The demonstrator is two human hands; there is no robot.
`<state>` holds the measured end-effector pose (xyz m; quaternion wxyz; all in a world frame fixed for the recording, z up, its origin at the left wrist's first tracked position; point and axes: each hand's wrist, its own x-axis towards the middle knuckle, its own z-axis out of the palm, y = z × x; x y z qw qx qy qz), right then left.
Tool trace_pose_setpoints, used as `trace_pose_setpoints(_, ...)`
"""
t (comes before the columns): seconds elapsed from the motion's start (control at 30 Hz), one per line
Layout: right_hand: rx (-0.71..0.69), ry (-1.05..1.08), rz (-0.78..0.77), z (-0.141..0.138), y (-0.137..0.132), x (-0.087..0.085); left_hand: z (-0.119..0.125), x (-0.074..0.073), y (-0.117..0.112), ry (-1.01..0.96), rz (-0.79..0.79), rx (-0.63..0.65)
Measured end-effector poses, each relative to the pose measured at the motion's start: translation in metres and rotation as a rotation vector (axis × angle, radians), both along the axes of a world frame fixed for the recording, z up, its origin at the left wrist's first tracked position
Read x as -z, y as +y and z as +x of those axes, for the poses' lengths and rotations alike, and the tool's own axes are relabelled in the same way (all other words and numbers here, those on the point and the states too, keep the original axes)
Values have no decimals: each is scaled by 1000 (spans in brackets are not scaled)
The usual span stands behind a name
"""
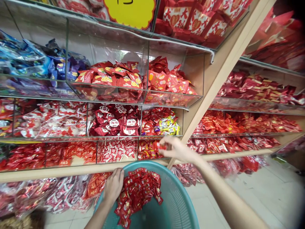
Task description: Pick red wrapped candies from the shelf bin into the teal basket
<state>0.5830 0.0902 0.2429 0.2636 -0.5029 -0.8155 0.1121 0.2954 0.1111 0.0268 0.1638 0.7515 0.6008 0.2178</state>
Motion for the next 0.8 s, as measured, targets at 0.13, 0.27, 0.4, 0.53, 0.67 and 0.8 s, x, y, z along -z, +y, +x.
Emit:
trace_pose_setpoints(0.13,26,-127,-183,-9,-4,93,1,2,0,-3,2,6)
trace_pose_setpoints(0.27,108,-322,-305,-25,11,157,-2,3,-1,-15,0,8)
trace_pose_setpoints(0.4,194,-425,-281,-39,14,173,-3,2,-1,-31,3,12)
trace_pose_setpoints(0.53,239,-490,-242,-47,10,174,-1,-1,-1,-33,-13,4)
trace_pose_setpoints(0.67,253,-533,-256,-52,7,176,0,-3,-2,-49,-32,9)
trace_pose_setpoints(0.8,280,-543,-286,-56,5,170,0,-10,-5,-83,-122,-66)
